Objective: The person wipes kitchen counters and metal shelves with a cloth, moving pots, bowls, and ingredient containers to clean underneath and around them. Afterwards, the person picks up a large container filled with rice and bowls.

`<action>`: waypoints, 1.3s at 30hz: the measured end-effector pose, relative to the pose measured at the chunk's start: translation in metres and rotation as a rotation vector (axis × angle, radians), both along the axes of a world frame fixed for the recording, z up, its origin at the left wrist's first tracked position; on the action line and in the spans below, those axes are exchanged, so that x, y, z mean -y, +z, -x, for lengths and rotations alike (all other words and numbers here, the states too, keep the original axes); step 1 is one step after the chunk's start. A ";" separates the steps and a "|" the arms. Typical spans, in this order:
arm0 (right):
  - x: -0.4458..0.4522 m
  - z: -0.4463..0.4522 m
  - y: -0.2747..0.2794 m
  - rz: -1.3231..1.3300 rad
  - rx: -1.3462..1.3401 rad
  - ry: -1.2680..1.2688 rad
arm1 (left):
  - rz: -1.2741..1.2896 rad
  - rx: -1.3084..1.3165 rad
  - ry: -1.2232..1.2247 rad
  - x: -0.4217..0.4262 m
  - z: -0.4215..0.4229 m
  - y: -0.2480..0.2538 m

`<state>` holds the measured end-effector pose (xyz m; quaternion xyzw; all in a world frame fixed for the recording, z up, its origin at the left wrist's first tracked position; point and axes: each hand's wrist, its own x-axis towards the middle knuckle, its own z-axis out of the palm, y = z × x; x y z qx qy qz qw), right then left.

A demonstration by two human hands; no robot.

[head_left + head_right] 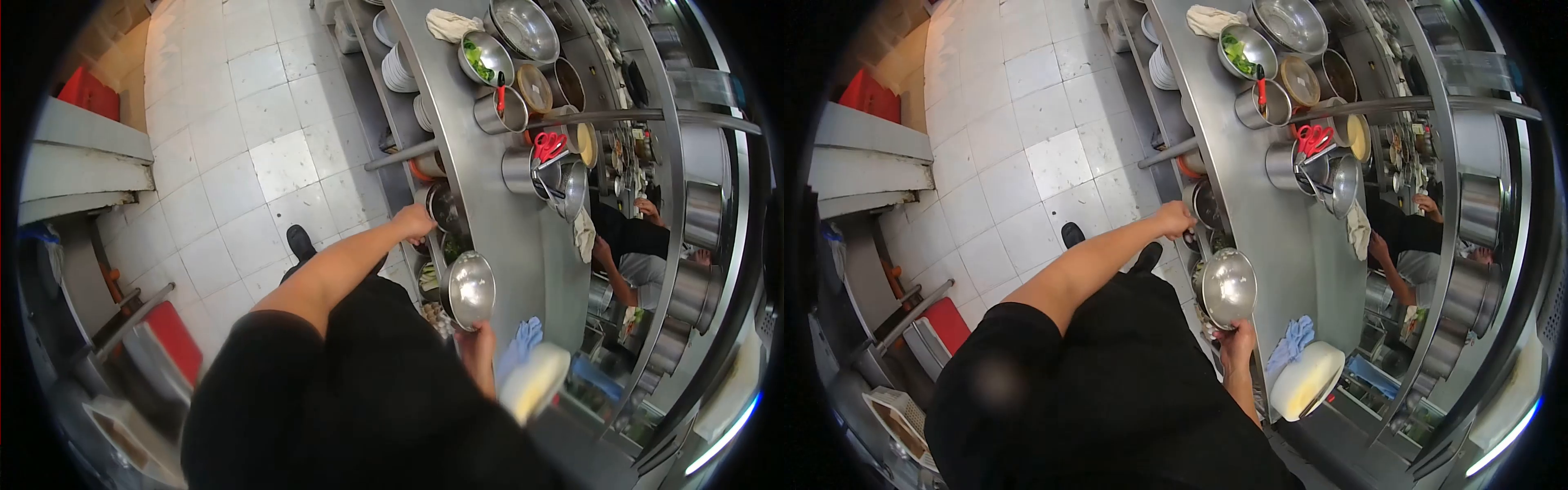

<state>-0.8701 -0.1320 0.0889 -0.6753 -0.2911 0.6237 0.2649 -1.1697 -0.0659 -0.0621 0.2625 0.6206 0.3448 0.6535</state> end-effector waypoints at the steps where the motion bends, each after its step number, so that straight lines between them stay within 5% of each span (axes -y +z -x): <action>1: 0.001 0.018 0.003 -0.010 0.001 0.010 | -0.077 -0.028 -0.023 0.008 0.006 -0.019; 3: -0.002 0.034 -0.008 -0.040 -0.010 0.039 | -0.326 -0.191 -0.122 0.037 0.028 -0.075; 5: -0.006 0.062 -0.012 -0.062 -0.002 0.090 | -0.007 -0.069 0.071 0.080 0.071 -0.057; 12: -0.046 0.184 -0.037 -0.078 -0.076 0.352 | 0.363 -0.205 0.599 0.230 0.210 -0.057; 15: -0.068 0.244 -0.046 -0.063 -0.071 0.445 | 0.458 -0.334 0.635 0.284 0.265 -0.080; 16: -0.074 0.267 -0.046 -0.063 -0.079 0.450 | 0.369 -0.663 0.503 0.308 0.276 -0.095; 19: -0.102 0.334 -0.062 -0.031 -0.136 0.523 | 0.389 -0.589 0.620 0.339 0.312 -0.070; 21: -0.125 0.383 -0.079 -0.016 -0.140 0.591 | 0.391 -0.683 0.758 0.382 0.333 -0.119; 23: -0.143 0.441 -0.087 -0.016 -0.146 0.640 | 0.528 -0.539 0.824 0.389 0.340 -0.065; 25: -0.161 0.498 -0.085 -0.008 -0.166 0.685 | 0.679 -0.861 0.825 0.441 0.330 -0.116; 26: -0.172 0.526 -0.082 -0.025 -0.151 0.725 | 0.630 -0.811 0.889 0.453 0.324 -0.116; 27: -0.183 0.554 -0.078 -0.037 -0.158 0.773 | 0.633 -0.871 0.553 0.462 0.315 -0.099; 28: -0.197 0.581 -0.074 -0.052 -0.166 0.822 | 0.755 -0.682 0.368 0.456 0.314 -0.083; 29: -0.213 0.608 -0.069 -0.074 -0.186 0.859 | 0.496 -1.095 0.154 0.445 0.301 -0.073; 30: -0.226 0.633 -0.066 -0.094 -0.205 0.896 | 0.676 -0.913 -0.115 0.453 0.298 -0.075; 32: -0.248 0.679 -0.059 -0.127 -0.232 0.953 | 0.643 -0.609 0.401 0.431 0.280 -0.065; 39: -0.285 0.792 -0.043 -0.158 -0.220 1.041 | 0.559 -0.491 0.479 0.324 0.324 -0.056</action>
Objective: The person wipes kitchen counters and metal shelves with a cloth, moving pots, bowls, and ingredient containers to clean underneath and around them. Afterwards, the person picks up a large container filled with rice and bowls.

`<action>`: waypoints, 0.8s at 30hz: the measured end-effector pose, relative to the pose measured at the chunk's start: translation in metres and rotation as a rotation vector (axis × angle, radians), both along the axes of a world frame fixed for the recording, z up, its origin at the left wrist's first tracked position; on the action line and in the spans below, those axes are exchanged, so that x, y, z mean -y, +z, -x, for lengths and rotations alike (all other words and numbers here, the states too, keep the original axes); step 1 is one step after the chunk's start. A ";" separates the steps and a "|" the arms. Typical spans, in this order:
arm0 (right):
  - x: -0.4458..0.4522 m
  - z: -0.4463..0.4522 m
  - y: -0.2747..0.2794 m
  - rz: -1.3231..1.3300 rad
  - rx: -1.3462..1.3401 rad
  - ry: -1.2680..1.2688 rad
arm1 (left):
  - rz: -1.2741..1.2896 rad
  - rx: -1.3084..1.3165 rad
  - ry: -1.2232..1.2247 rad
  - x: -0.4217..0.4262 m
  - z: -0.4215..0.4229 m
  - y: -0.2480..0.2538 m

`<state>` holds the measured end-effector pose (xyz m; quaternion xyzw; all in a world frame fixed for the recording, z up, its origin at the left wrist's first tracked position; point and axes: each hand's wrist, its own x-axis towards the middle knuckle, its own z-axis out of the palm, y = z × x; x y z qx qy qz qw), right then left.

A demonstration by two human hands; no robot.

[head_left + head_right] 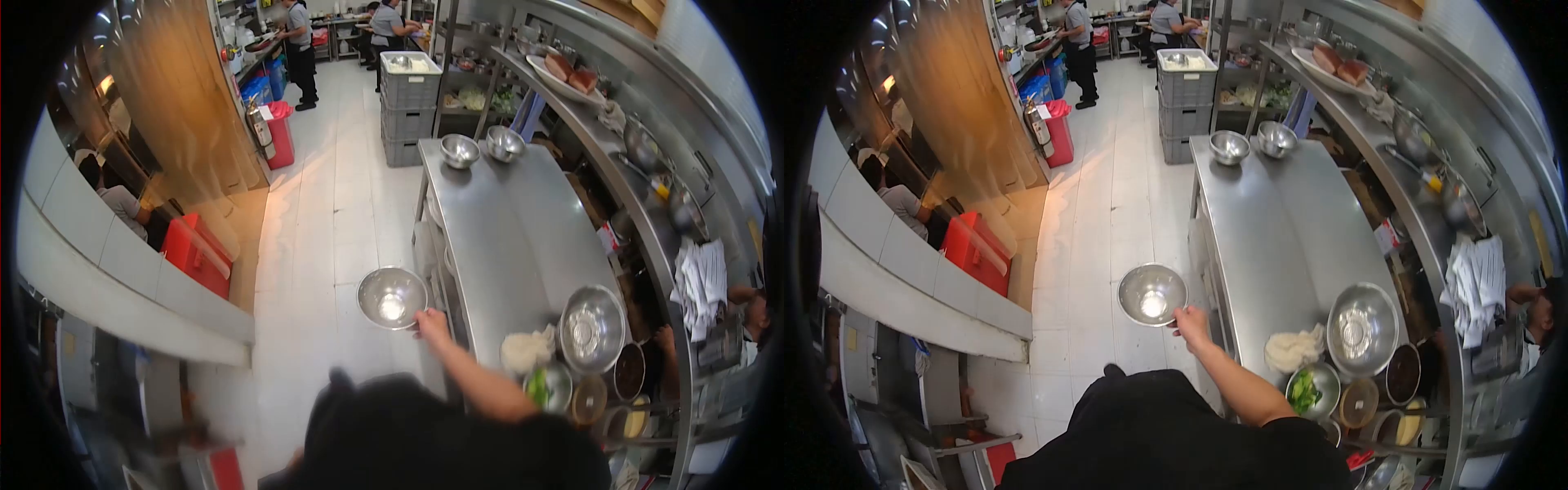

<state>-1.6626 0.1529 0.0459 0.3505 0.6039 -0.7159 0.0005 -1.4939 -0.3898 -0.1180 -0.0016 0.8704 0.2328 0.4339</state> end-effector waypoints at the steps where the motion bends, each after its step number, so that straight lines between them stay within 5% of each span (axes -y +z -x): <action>1: -0.001 0.009 0.000 0.015 0.009 0.003 | -0.007 -0.005 -0.003 -0.012 0.016 -0.002; 8: -0.024 0.064 -0.003 0.061 0.119 0.031 | 0.044 -0.083 -0.170 -0.075 0.195 -0.026; 11: -0.045 0.090 -0.008 0.055 0.136 -0.015 | 0.191 0.230 0.216 -0.100 0.290 -0.036; 15: -0.066 0.136 0.012 -0.008 0.170 -0.137 | 0.328 0.215 -0.050 -0.154 0.415 0.019; 16: -0.069 0.148 0.022 -0.009 0.189 -0.168 | -0.124 -0.056 -0.470 -0.117 0.451 -0.058; 18: -0.076 0.177 0.034 -0.082 0.216 -0.199 | 0.216 0.273 0.089 -0.172 0.531 -0.078; 19: -0.080 0.193 0.036 -0.110 0.223 -0.201 | 0.000 0.150 0.017 -0.185 0.571 -0.083; 20: -0.084 0.211 0.033 -0.103 0.220 -0.208 | 0.048 -0.207 -0.392 -0.208 0.610 -0.088; 22: -0.095 0.244 0.024 -0.087 0.219 -0.216 | -0.041 -0.458 -0.196 -0.244 0.668 -0.077; 24: -0.096 0.282 0.037 -0.090 0.185 -0.247 | -0.087 -0.379 -0.120 -0.283 0.716 -0.040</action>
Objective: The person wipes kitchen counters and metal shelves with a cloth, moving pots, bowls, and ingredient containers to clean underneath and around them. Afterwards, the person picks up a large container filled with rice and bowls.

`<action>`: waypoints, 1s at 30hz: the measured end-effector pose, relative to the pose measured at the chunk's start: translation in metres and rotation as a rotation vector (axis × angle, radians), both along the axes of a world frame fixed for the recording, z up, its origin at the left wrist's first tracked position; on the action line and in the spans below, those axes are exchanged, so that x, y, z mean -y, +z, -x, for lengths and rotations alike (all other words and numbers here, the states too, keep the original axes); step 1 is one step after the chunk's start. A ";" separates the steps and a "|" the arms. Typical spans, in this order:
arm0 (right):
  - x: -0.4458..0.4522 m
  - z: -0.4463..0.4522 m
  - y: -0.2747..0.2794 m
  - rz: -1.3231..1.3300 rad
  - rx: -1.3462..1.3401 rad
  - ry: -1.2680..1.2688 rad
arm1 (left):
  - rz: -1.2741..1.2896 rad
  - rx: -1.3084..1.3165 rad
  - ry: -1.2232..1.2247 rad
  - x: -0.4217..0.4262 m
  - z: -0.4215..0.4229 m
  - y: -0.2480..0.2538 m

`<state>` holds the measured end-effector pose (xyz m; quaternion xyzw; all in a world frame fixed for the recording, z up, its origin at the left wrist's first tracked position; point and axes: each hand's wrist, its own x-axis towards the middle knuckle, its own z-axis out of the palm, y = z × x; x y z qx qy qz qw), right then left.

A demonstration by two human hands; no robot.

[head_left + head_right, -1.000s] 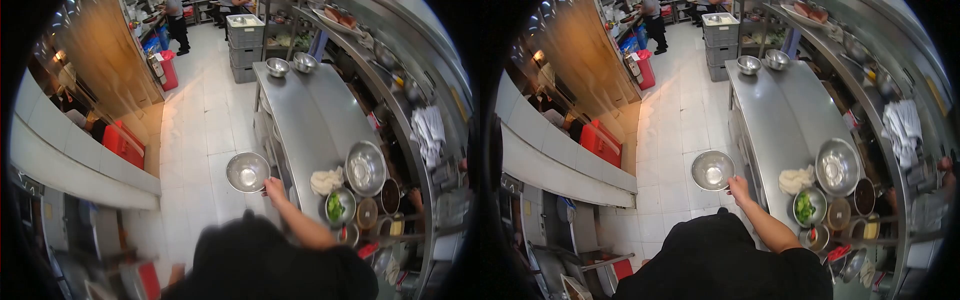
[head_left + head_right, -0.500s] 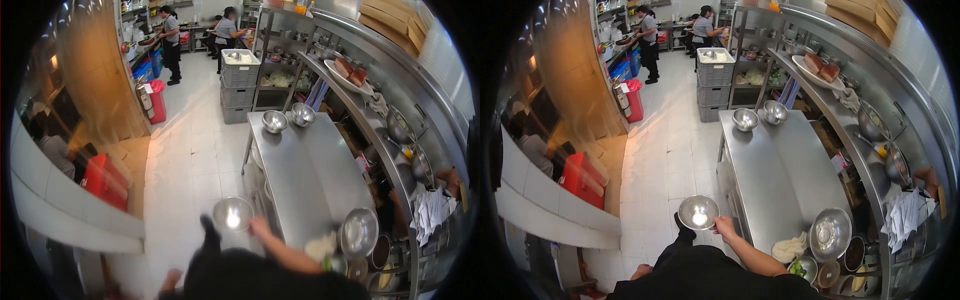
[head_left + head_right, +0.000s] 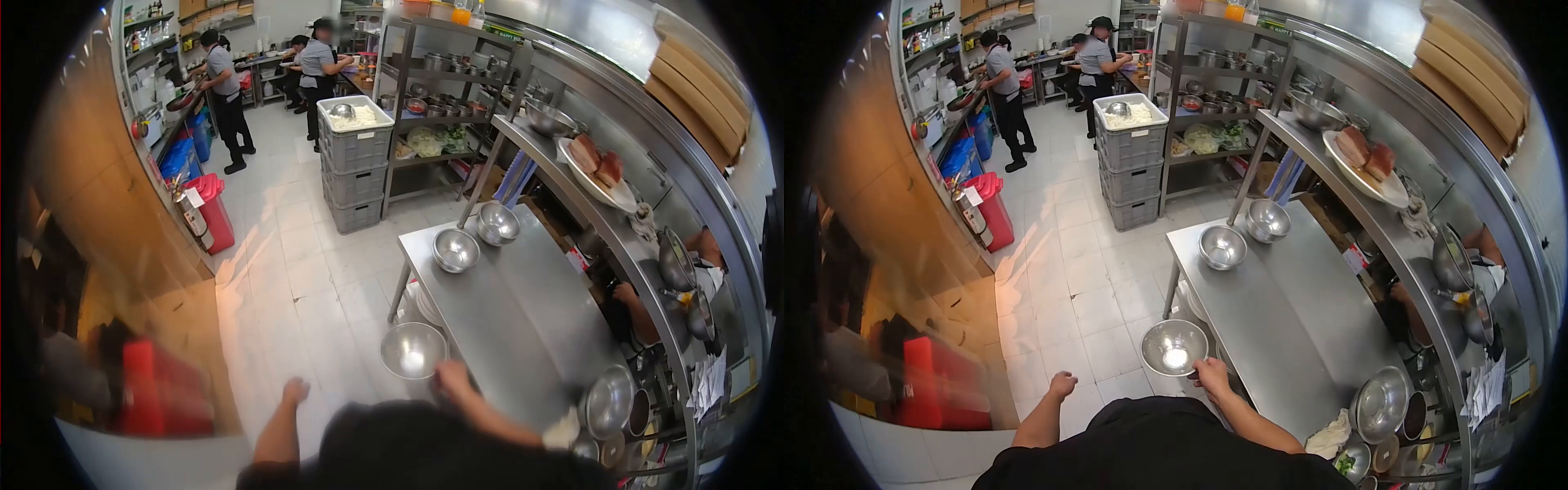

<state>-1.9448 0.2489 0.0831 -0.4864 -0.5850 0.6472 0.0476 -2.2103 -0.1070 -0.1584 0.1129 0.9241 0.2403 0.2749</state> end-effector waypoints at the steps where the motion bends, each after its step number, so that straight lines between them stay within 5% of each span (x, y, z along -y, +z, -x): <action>1: 0.001 0.018 0.004 0.001 -0.020 -0.012 | -0.039 0.005 -0.002 -0.016 0.017 0.009; 6: -0.012 0.107 -0.025 0.133 -0.034 0.027 | -0.043 0.117 -0.119 -0.057 0.062 0.031; 11: -0.033 0.201 -0.079 0.300 0.001 0.083 | 0.089 0.281 -0.202 -0.009 0.069 -0.023; 13: -0.049 0.244 -0.094 0.317 0.003 0.135 | 0.112 0.385 -0.103 0.035 0.075 -0.036; 14: -0.061 0.270 -0.104 0.314 0.018 0.161 | 0.138 0.515 0.304 0.048 0.059 -0.003; 18: -0.138 0.395 -0.140 0.353 0.012 0.205 | 0.273 0.489 0.442 0.094 0.070 0.028; 24: -0.291 0.653 -0.035 0.077 -0.326 0.120 | 0.103 0.315 0.653 0.046 0.105 0.043; 30: -0.319 0.756 0.182 0.108 -0.877 0.124 | -0.031 0.314 0.405 -0.042 0.150 0.036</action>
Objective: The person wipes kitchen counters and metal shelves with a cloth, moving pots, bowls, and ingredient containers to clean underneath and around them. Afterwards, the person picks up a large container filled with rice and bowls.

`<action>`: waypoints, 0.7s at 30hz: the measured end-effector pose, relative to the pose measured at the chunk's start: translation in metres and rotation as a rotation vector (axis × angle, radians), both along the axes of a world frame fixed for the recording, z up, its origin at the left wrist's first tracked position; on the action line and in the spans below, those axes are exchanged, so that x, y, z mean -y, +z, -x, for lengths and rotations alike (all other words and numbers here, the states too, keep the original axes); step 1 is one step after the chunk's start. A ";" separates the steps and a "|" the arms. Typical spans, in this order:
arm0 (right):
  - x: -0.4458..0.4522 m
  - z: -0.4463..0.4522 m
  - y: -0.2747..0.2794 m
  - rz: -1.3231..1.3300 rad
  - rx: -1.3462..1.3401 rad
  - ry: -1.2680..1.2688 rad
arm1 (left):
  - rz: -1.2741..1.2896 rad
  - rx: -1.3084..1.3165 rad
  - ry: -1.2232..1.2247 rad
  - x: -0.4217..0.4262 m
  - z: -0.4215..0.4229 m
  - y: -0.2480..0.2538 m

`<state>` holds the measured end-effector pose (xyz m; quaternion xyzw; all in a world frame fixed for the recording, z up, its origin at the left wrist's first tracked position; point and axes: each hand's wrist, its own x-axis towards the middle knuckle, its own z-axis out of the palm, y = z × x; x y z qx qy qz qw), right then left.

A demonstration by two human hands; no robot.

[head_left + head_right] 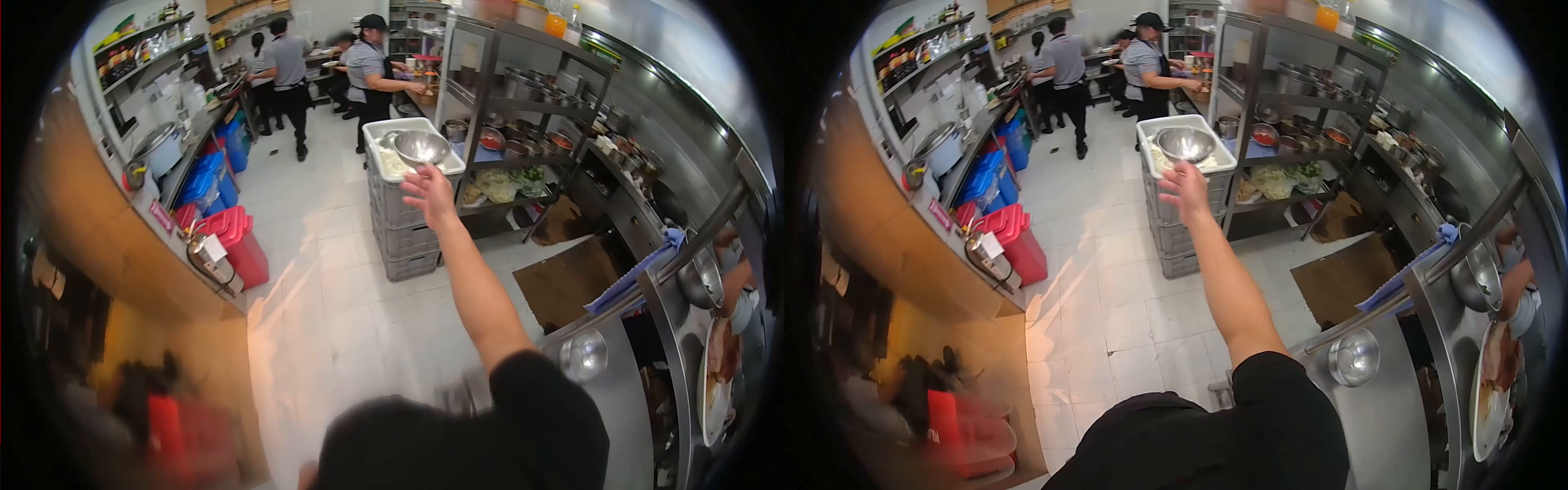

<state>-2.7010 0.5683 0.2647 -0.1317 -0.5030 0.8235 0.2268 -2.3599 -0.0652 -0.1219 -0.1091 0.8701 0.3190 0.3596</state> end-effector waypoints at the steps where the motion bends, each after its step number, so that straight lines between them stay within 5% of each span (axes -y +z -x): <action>1: 0.007 0.001 0.020 -0.013 -0.065 0.056 | -0.014 0.005 -0.037 -0.008 0.010 0.000; 5: 0.046 -0.008 0.002 -0.127 -0.122 0.130 | -0.033 0.023 -0.154 -0.025 0.053 -0.003; 7: 0.045 0.000 -0.095 -0.264 0.012 0.191 | -0.041 0.026 -0.208 -0.029 0.079 -0.005; 11: 0.062 -0.083 -0.285 -0.733 0.883 0.282 | -0.051 0.016 -0.334 -0.026 0.136 -0.016; 13: 0.067 -0.149 -0.398 -1.357 0.836 0.419 | -0.052 -0.005 -0.411 -0.019 0.173 -0.020; 14: 0.079 -0.186 -0.391 -1.151 0.919 0.391 | -0.053 -0.026 -0.463 -0.015 0.190 -0.023; 15: 0.084 -0.224 -0.444 -1.086 0.941 0.314 | -0.052 -0.054 -0.538 -0.011 0.209 -0.024; 17: 0.092 -0.289 -0.477 -1.132 1.020 0.323 | -0.027 -0.155 -0.756 -0.006 0.254 -0.029; 19: 0.109 -0.322 -0.436 -1.284 1.050 0.180 | 0.165 -0.277 -1.190 -0.033 0.323 -0.052; 20: 0.112 -0.339 -0.448 -1.414 0.887 0.163 | 0.073 -0.158 -0.890 -0.049 0.357 -0.059; 21: 0.116 -0.331 -0.418 -1.136 1.192 0.316 | 0.038 -0.132 -0.757 -0.054 0.378 -0.062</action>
